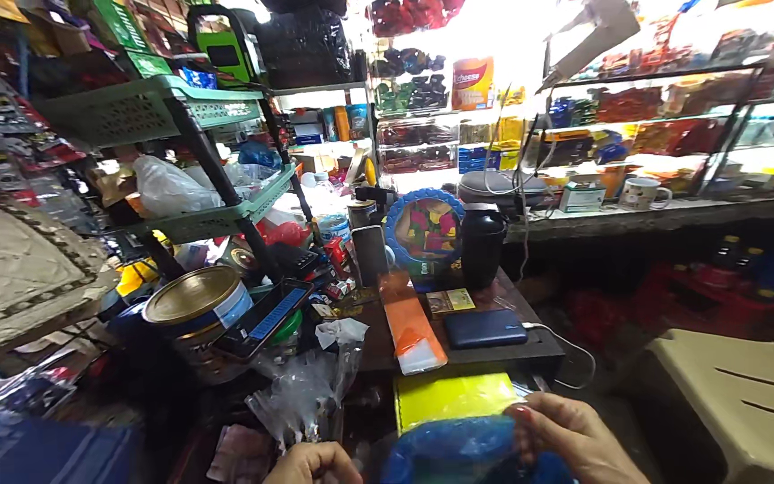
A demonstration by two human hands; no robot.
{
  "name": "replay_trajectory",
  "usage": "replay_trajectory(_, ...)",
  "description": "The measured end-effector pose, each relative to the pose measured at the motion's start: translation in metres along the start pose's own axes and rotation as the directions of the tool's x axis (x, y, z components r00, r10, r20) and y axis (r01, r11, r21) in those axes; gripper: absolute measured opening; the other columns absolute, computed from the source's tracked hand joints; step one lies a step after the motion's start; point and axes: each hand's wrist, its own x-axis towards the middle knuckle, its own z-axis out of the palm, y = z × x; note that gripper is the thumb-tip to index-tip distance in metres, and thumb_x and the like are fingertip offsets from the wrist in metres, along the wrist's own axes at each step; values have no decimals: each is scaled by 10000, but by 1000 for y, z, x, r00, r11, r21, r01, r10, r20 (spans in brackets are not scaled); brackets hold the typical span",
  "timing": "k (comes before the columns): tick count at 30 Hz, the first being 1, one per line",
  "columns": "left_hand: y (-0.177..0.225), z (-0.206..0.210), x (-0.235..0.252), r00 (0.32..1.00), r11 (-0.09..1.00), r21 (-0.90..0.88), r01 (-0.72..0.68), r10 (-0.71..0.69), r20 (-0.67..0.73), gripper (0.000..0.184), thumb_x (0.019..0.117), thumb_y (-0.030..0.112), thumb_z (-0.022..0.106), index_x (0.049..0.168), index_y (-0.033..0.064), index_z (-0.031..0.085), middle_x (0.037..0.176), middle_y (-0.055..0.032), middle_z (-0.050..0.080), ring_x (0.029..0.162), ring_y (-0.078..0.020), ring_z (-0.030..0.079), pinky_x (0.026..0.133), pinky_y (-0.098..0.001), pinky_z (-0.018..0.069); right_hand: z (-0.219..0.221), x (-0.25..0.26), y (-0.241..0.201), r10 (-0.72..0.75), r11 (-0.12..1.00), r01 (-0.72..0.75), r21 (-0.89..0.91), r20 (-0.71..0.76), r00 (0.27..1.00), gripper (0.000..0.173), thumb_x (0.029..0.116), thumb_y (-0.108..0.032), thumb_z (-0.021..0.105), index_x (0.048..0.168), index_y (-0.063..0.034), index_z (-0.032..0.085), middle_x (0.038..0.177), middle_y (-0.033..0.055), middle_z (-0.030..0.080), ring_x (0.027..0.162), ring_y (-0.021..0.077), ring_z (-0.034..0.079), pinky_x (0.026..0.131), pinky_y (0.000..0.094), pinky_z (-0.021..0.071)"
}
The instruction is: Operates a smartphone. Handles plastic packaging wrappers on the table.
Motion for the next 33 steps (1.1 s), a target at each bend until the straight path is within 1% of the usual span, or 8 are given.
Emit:
replay_trajectory(3, -9, 1, -5, 993, 987, -156, -24, 5, -122, 41, 896, 56, 716, 926, 45, 742, 828, 72, 706, 689, 10, 628, 650, -197, 540, -11, 0, -4, -28, 999, 27, -44, -24, 999, 153, 1007, -41, 551, 975, -46, 701, 775, -3, 742, 687, 125, 724, 688, 329, 635)
replay_trajectory(7, -6, 12, -5, 937, 828, -559, -43, -160, -309, 177, 978, -17, 581, 1014, 45, 743, 915, -7, 776, 835, -105, 742, 790, -279, 615, -17, -3, -3, -40, 999, 40, -17, -49, 998, 172, 1007, -24, 544, 978, -63, 708, 784, -8, 753, 698, 120, 732, 699, 316, 636)
replay_trajectory(10, -1, 19, -2, 902, 730, -680, -65, -249, -353, 203, 998, -52, 530, 1003, 20, 719, 874, -45, 775, 801, -136, 754, 800, -295, 627, -18, -3, -3, -43, 999, 44, 7, -58, 997, 186, 1014, -14, 532, 982, -71, 706, 795, -8, 760, 708, 121, 737, 708, 312, 637)
replay_trajectory(16, -1, 24, 4, 764, 813, -550, -192, -228, -603, 190, 940, -97, 597, 836, 34, 689, 668, -3, 715, 563, -67, 672, 567, -212, 580, -4, -1, -8, -56, 998, 58, 17, -73, 996, 182, 1005, -2, 544, 969, -76, 707, 803, -11, 763, 696, 110, 738, 684, 299, 641)
replay_trajectory(19, -3, 19, 2, 674, 863, -460, -211, -212, -708, 276, 948, -45, 591, 715, 100, 616, 528, 64, 585, 411, -2, 514, 411, -161, 440, 10, 7, -9, -97, 995, 99, 23, -68, 993, 157, 991, -2, 569, 967, -60, 713, 785, -7, 755, 675, 113, 730, 668, 296, 640)
replay_trajectory(22, -3, 6, -12, 731, 820, -518, -243, -196, -653, 315, 1008, 0, 493, 782, 113, 680, 565, 84, 600, 425, 27, 482, 419, -141, 412, 23, 16, -11, -183, 983, 185, 11, -80, 980, 132, 980, -28, 593, 960, -44, 722, 770, 4, 747, 652, 115, 722, 641, 295, 638)
replay_trajectory(26, -1, -13, -41, 861, 814, -546, -199, -121, -494, 292, 1005, -44, 494, 1086, 66, 751, 884, 28, 766, 708, -27, 693, 671, -191, 590, 24, 24, -16, -232, 972, 235, 16, -96, 968, 119, 966, -44, 608, 936, -49, 723, 748, 11, 740, 631, 113, 715, 617, 284, 633)
replay_trajectory(33, -5, -16, -54, 627, 973, -193, -129, -70, -776, 208, 923, -23, 644, 783, 131, 647, 587, 129, 635, 461, 30, 561, 448, -161, 485, 43, 18, -13, -189, 981, 189, -38, 9, 982, 114, 964, -26, 611, 956, -39, 724, 770, -6, 749, 645, 105, 725, 627, 286, 640)
